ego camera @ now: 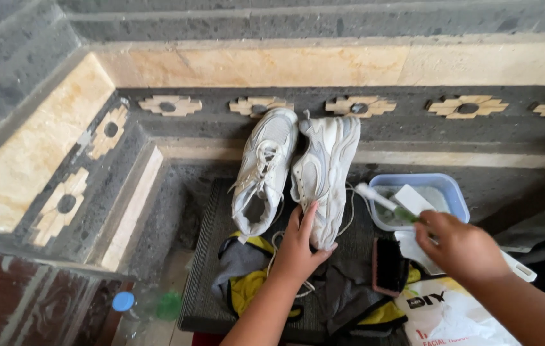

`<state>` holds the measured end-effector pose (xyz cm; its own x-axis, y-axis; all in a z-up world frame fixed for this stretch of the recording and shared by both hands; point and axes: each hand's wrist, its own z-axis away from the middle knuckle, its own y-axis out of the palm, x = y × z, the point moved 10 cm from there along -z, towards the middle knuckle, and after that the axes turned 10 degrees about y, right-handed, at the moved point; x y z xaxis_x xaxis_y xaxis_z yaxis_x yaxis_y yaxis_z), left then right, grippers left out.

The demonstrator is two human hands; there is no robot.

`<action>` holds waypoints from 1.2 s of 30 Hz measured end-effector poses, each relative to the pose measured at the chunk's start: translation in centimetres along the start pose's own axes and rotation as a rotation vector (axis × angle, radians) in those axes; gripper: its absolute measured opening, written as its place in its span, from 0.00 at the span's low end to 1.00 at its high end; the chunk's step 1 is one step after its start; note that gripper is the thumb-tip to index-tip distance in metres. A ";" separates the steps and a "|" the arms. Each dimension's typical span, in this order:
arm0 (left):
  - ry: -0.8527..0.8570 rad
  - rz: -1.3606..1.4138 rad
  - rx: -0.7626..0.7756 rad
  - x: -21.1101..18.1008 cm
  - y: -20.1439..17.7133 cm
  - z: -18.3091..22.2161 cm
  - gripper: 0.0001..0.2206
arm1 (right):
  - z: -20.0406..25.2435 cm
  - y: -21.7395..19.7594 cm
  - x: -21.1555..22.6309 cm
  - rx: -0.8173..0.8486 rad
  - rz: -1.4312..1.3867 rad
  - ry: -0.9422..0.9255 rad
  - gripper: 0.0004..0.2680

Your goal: Brushing the crevices and midsole of a white sneaker using a toothbrush and cleaning solution

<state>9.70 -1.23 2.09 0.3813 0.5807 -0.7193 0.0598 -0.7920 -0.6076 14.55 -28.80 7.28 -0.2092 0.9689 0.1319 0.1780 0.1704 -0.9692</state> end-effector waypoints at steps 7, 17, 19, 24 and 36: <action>0.062 -0.061 -0.032 0.0 0.5 0.2 0.46 | 0.5 -0.1 -2.3 0.010 0.008 0.078 0.13; 0.014 -0.048 -0.055 1.3 1.0 0.8 0.44 | 1.0 -0.7 -1.4 -0.045 -0.017 -0.115 0.11; 0.017 -0.058 -0.058 1.3 0.9 0.9 0.43 | 1.0 -1.4 -0.7 -0.107 -0.014 -0.151 0.10; 0.121 -0.069 -0.093 0.2 0.4 0.8 0.41 | 0.3 0.0 -2.8 0.105 -0.019 0.154 0.11; 0.126 -0.094 -0.095 0.0 0.2 0.9 0.40 | 1.3 2.8 -4.1 0.411 0.008 0.295 0.13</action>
<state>8.93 -1.17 1.67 0.4825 0.6294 -0.6092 0.1852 -0.7531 -0.6313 14.65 -32.52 3.79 0.0822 0.9894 0.1194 -0.2273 0.1353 -0.9644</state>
